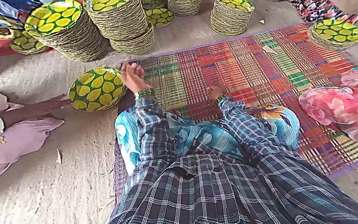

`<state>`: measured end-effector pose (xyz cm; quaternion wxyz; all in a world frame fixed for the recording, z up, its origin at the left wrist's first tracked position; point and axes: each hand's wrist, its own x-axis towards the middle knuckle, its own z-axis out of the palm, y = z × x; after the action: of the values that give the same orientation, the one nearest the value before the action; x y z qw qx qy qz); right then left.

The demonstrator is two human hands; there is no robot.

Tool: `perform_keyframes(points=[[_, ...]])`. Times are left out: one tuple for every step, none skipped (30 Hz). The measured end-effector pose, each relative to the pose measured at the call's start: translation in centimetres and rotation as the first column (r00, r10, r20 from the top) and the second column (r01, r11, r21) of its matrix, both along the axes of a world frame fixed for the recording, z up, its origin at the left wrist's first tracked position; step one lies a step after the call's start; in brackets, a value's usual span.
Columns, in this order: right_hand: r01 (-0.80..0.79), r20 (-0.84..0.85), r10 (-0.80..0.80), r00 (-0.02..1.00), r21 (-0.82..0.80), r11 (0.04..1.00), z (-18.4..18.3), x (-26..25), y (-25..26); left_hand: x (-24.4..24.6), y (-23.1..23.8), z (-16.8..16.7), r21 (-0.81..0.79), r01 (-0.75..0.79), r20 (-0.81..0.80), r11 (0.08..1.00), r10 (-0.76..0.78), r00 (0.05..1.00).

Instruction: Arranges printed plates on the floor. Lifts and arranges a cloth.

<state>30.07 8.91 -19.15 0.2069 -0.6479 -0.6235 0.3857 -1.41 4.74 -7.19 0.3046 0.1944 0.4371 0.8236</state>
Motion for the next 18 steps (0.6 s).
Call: perform_keyframes(points=[[-0.092,0.076,0.088,0.993,0.038,0.995,1.1,0.0,-0.3,-0.9,-1.1,1.4,0.037,0.014,-0.090,0.999,-0.011,0.996],[-0.183,0.151,0.172,0.973,0.067,0.981,2.6,-0.1,-0.8,-1.8,-2.2,2.6,0.074,0.030,-0.176,0.997,-0.016,0.984],[-0.268,0.209,0.244,0.947,0.096,0.959,4.1,-0.1,-1.3,-2.7,-3.2,3.6,0.108,0.047,-0.270,0.993,-0.016,0.963],[-0.335,0.244,0.299,0.923,0.124,0.934,5.8,0.1,-1.9,-3.6,-4.2,4.2,0.130,0.088,-0.374,0.988,-0.033,0.927],[-0.380,0.260,0.338,0.904,0.134,0.915,7.5,0.4,-2.4,-4.6,-5.1,4.5,0.128,0.138,-0.481,0.982,-0.061,0.875],[-0.404,0.261,0.356,0.897,0.161,0.901,9.1,0.9,-3.0,-5.5,-6.1,4.5,0.085,0.185,-0.591,0.979,-0.100,0.801],[-0.414,0.265,0.358,0.895,0.201,0.888,10.6,1.7,-3.7,-6.6,-7.0,4.1,-0.006,0.212,-0.698,0.977,-0.156,0.699],[-0.415,0.266,0.351,0.898,0.248,0.875,12.1,2.7,-4.5,-7.6,-8.0,3.6,-0.131,0.205,-0.789,0.970,-0.227,0.571],[-0.411,0.274,0.338,0.900,0.280,0.868,13.3,4.0,-5.3,-8.4,-8.9,3.0,-0.270,0.160,-0.850,0.949,-0.314,0.424],[-0.401,0.288,0.318,0.903,0.303,0.865,14.3,5.4,-6.0,-9.2,-9.8,2.2,-0.408,0.108,-0.865,0.906,-0.422,0.270],[-0.387,0.305,0.295,0.906,0.311,0.868,15.0,7.0,-6.7,-10.0,-10.5,1.2,-0.522,0.060,-0.840,0.851,-0.525,0.141],[-0.370,0.334,0.269,0.903,0.290,0.883,15.6,8.6,-7.5,-10.8,-11.0,0.0,-0.630,0.009,-0.776,0.776,-0.630,0.030],[-0.356,0.376,0.250,0.893,0.246,0.901,16.3,10.2,-8.4,-11.6,-11.2,-1.1,-0.746,-0.036,-0.664,0.665,-0.747,-0.033],[-0.338,0.420,0.241,0.875,0.175,0.925,16.9,11.8,-9.4,-12.2,-11.3,-2.5,-0.815,-0.076,-0.570,0.574,-0.819,-0.067],[-0.313,0.464,0.236,0.854,0.095,0.945,17.4,13.2,-10.3,-12.7,-11.4,-3.8,-0.851,-0.097,-0.512,0.516,-0.857,-0.068],[-0.277,0.500,0.232,0.834,0.018,0.961,17.8,14.4,-11.4,-12.8,-11.6,-4.7,-0.866,-0.104,-0.487,0.490,-0.872,-0.055],[-0.228,0.524,0.219,0.823,-0.047,0.972,18.2,15.3,-12.6,-12.8,-11.6,-5.0,-0.872,-0.106,-0.476,0.478,-0.878,-0.048],[-0.172,0.528,0.192,0.827,-0.086,0.981,18.5,15.9,-13.9,-12.6,-11.6,-4.9,-0.876,-0.110,-0.467,0.469,-0.883,-0.050]])
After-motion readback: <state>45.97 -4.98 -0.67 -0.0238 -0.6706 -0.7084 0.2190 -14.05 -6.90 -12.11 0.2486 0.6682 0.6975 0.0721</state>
